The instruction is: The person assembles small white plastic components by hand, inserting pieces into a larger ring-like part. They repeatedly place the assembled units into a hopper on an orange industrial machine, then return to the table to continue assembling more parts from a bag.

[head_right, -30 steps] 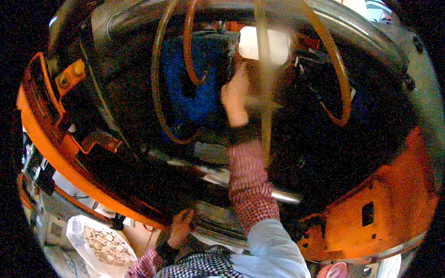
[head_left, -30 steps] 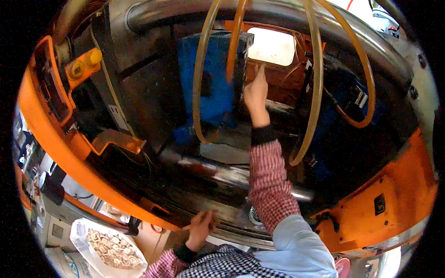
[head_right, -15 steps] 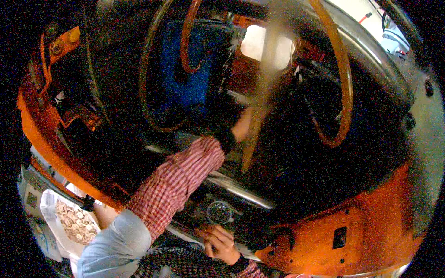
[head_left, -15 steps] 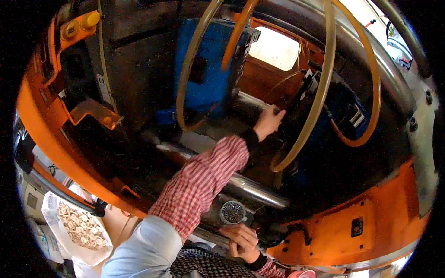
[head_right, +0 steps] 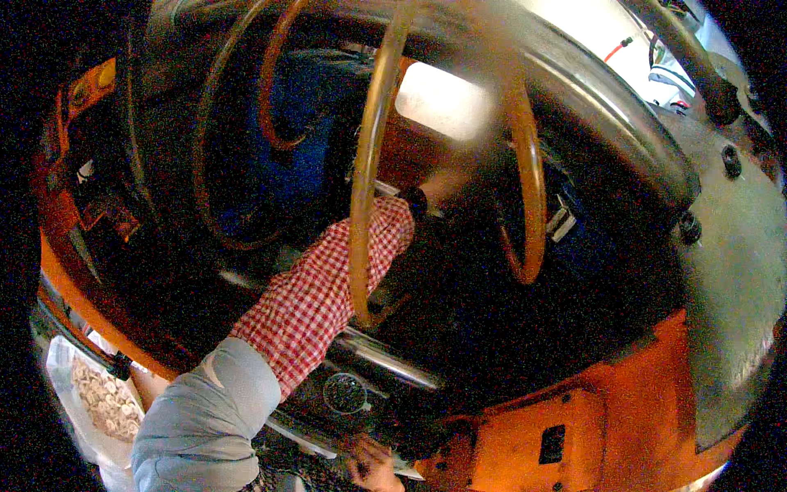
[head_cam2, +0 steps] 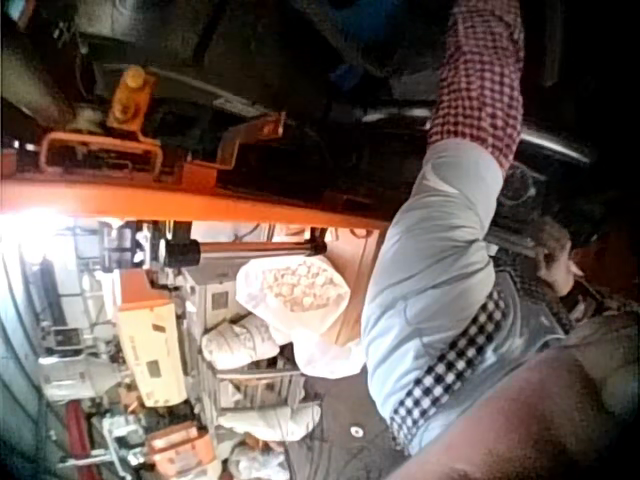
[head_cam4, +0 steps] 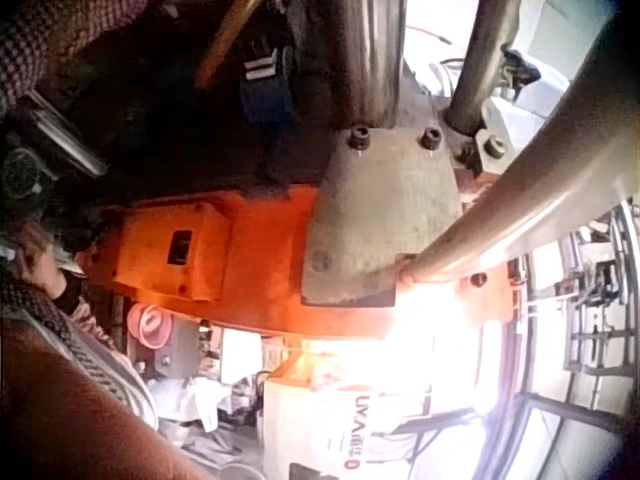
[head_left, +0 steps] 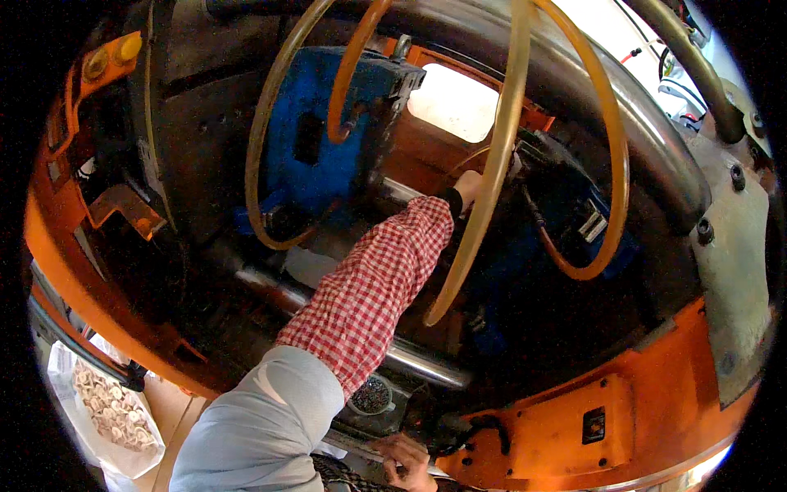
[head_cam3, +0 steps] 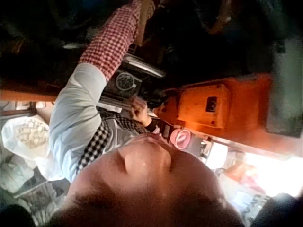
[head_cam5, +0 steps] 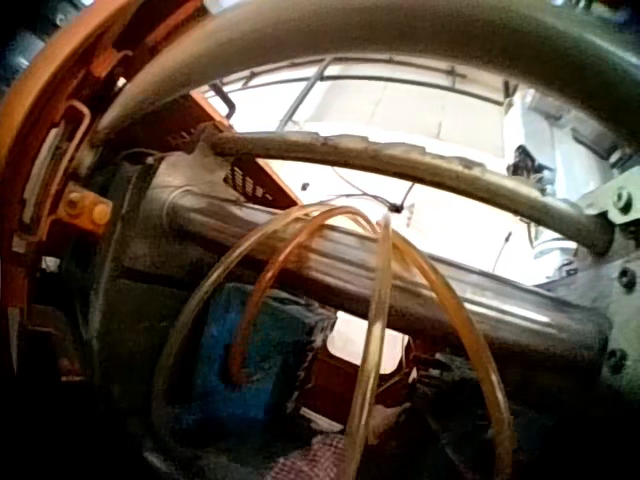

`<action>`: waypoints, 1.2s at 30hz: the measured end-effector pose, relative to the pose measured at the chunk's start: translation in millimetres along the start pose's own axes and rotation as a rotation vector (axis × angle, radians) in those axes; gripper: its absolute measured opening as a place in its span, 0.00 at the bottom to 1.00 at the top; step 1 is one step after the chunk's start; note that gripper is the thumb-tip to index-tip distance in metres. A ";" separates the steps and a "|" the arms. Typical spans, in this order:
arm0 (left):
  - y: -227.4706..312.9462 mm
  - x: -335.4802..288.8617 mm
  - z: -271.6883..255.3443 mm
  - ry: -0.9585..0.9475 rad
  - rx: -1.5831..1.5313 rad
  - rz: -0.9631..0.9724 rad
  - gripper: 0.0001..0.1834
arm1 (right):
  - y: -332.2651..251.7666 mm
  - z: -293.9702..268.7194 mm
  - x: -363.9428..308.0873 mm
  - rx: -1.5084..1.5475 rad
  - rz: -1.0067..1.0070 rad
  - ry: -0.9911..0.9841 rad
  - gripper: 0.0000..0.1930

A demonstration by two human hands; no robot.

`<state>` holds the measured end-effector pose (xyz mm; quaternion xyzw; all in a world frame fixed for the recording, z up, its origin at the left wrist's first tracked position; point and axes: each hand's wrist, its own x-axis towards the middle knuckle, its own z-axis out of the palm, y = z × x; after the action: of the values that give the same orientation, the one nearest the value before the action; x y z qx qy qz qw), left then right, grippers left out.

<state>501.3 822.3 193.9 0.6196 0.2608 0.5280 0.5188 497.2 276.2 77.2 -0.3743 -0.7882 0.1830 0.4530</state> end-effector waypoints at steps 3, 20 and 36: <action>11.8 -10.8 -5.8 0.032 -0.277 -0.145 0.14 | 5.1 -0.7 -5.2 0.093 0.006 -0.067 0.09; 11.0 1.8 12.2 0.276 0.181 0.247 0.17 | -2.1 -11.7 -3.0 0.140 -0.047 0.010 0.02; 87.8 -70.0 -4.4 0.228 0.385 -0.134 0.31 | -8.5 -15.7 -28.3 0.103 -0.064 0.064 0.04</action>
<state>456.1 734.3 247.2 0.6248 0.4545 0.4994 0.3921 515.7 248.4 74.4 -0.3306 -0.7746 0.1966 0.5021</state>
